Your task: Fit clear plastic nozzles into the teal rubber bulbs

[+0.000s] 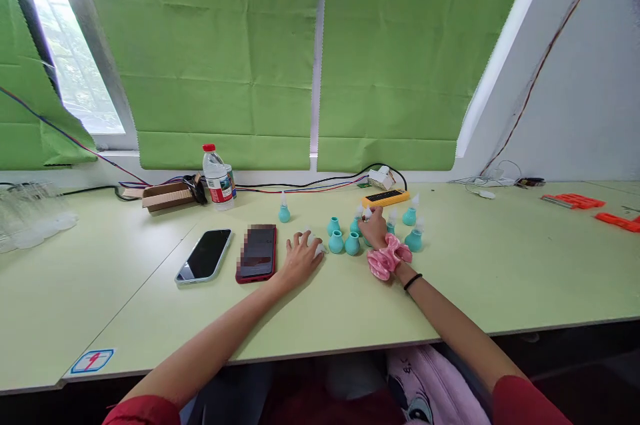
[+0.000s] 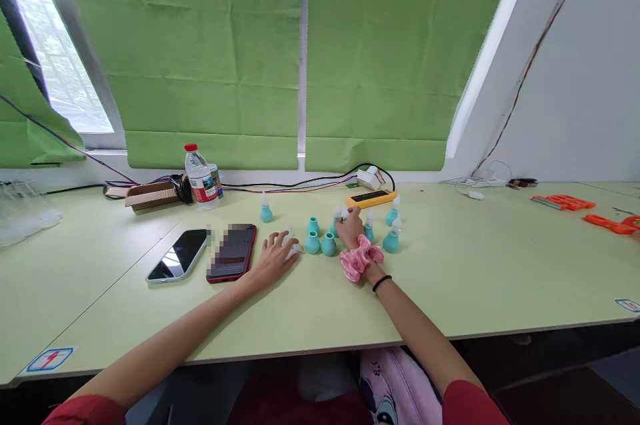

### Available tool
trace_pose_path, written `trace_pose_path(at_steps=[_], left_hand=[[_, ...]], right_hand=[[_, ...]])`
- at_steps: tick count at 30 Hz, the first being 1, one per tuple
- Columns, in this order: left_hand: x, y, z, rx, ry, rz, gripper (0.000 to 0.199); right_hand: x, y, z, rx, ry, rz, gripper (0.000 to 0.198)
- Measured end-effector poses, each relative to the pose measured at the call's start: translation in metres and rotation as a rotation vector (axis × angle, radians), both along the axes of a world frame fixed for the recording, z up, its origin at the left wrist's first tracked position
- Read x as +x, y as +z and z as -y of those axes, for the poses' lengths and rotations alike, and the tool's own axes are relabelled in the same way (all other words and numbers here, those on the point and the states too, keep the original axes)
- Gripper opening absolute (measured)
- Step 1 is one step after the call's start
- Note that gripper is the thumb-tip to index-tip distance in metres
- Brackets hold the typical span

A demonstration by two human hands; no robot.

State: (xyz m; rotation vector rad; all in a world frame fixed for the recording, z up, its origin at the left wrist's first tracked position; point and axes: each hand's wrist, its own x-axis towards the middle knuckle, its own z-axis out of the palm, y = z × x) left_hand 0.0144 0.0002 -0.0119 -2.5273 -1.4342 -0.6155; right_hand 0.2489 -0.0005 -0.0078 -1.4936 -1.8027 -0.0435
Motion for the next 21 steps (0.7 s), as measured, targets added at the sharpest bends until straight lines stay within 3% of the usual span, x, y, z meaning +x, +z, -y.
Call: trace_pose_path(at_steps=[5,16,21], left_hand=[[0.000,0.002,0.001,0.015,-0.001,-0.008,0.026],[-0.003,0.001,-0.003,0.045,0.087,-0.003,0.032],[-0.002,0.001,-0.003,0.033,0.087,-0.011,0.031]], right_hand=[[-0.001,-0.006,0.012,-0.085,-0.005,-0.029,0.016],[-0.017,0.014,0.013,-0.087,-0.038,-0.060,0.022],[-0.005,0.001,0.017,-0.161,0.013,-0.073,0.032]])
